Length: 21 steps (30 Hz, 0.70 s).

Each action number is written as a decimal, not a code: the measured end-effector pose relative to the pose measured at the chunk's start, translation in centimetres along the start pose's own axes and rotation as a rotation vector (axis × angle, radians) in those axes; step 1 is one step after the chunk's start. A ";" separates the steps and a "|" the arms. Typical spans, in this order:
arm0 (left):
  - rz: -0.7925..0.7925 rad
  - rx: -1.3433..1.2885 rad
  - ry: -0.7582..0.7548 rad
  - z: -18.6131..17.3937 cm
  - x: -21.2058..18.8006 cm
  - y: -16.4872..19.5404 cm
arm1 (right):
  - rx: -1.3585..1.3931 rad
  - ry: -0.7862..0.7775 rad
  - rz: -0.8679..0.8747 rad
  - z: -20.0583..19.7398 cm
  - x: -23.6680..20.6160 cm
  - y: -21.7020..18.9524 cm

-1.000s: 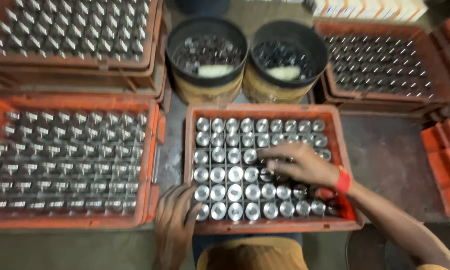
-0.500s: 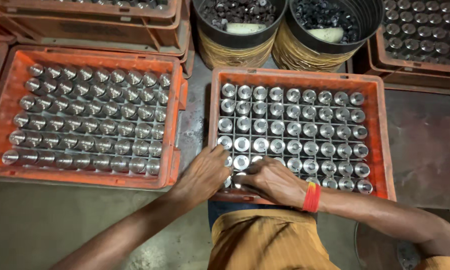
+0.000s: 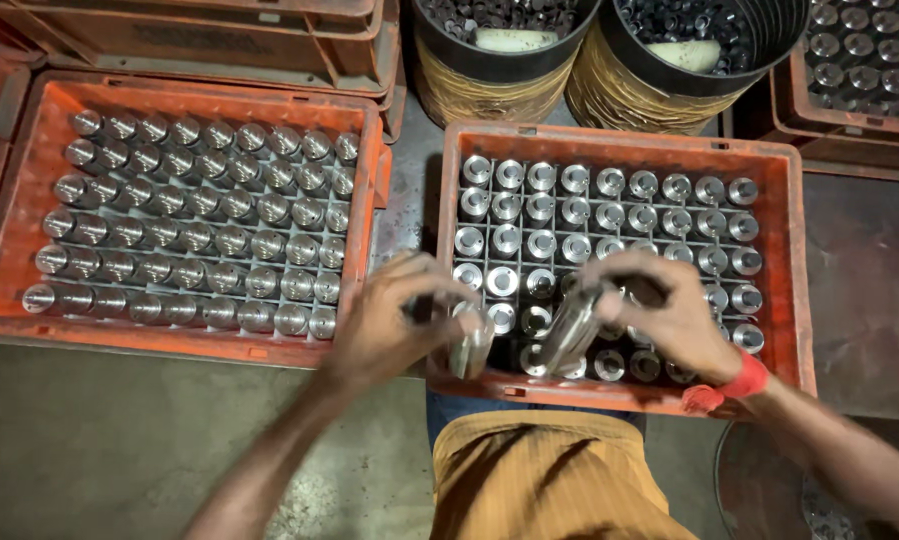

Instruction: The person places small black circular components into the openings of many silver metal parts arranged in an orange crate. They then use a cylindrical tool to press the components into place and continue arranging the parts in the crate.

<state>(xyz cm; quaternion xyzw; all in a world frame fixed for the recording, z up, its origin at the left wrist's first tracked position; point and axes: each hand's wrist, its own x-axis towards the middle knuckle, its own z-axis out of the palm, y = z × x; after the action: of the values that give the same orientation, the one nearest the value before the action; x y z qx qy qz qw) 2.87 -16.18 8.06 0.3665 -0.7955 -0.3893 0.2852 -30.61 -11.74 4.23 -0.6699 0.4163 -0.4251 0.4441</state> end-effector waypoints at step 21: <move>0.197 0.520 -0.217 7.5 -2.8 -0.4 | -0.503 -0.155 0.064 1.3 -2.2 -0.4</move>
<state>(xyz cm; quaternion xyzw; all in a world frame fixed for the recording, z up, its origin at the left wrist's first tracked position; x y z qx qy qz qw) -0.92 -10.99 3.25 0.3046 -0.9261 -0.1797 0.1314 -29.95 -9.28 3.90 -0.7763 0.4946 -0.2416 0.3072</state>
